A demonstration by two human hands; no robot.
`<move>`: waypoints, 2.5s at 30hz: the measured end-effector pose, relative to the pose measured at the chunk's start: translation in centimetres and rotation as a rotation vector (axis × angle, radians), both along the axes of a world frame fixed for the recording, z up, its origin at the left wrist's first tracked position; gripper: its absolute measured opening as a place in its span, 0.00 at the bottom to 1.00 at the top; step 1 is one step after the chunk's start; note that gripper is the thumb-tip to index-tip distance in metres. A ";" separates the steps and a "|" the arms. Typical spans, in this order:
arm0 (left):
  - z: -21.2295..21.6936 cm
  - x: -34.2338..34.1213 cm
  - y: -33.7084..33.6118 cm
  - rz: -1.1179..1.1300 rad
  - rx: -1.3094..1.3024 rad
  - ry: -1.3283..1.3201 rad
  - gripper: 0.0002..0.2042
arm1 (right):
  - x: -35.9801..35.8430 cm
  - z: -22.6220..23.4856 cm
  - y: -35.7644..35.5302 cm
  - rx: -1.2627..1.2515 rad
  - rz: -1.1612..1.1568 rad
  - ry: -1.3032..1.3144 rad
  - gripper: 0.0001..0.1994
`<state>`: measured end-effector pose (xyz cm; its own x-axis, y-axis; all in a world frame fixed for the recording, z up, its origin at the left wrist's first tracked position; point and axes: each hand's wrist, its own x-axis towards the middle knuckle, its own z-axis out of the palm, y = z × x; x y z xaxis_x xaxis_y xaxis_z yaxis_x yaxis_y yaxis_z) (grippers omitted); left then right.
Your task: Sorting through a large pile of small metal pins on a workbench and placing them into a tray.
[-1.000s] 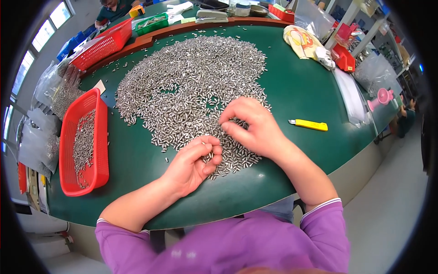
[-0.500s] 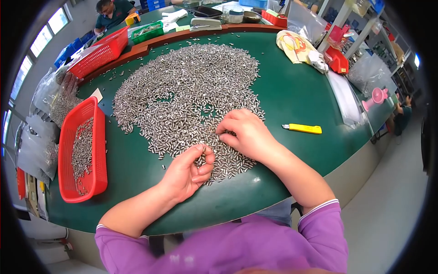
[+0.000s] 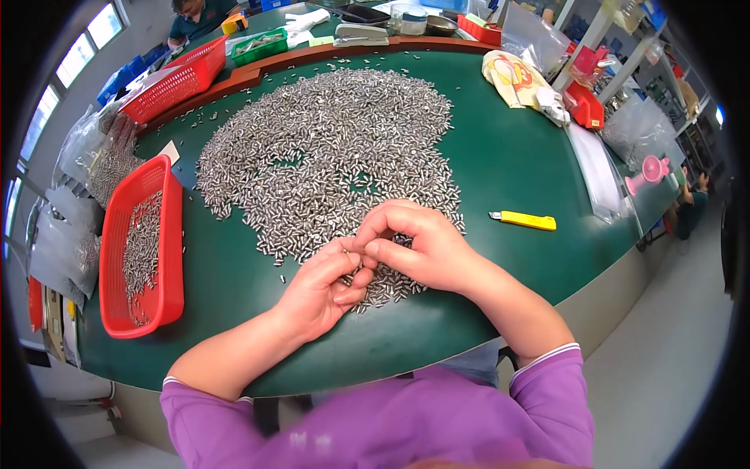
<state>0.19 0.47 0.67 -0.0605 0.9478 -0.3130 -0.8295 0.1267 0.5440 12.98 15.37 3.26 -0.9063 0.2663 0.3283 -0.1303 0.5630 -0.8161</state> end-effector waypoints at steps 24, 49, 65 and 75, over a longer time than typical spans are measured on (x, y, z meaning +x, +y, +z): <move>0.2 0.2 -0.1 0.014 -0.057 0.010 0.07 | 0.4 0.5 0.9 0.302 -0.092 0.105 0.13; -0.1 -0.2 -0.3 -0.018 -0.032 -0.021 0.08 | -0.1 -2.3 2.2 0.596 -0.226 -0.106 0.05; 0.0 0.7 -0.3 -0.038 -0.023 0.167 0.13 | 0.1 -0.3 0.7 0.196 0.086 0.094 0.08; 0.2 0.7 -0.3 -0.034 -0.021 0.194 0.08 | 0.2 0.1 0.9 0.192 -0.082 0.024 0.12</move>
<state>0.87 0.19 0.87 -0.0894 0.9437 -0.3185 -0.7047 0.1660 0.6898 13.20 16.25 3.38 -0.8752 0.2698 0.4014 -0.0956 0.7171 -0.6904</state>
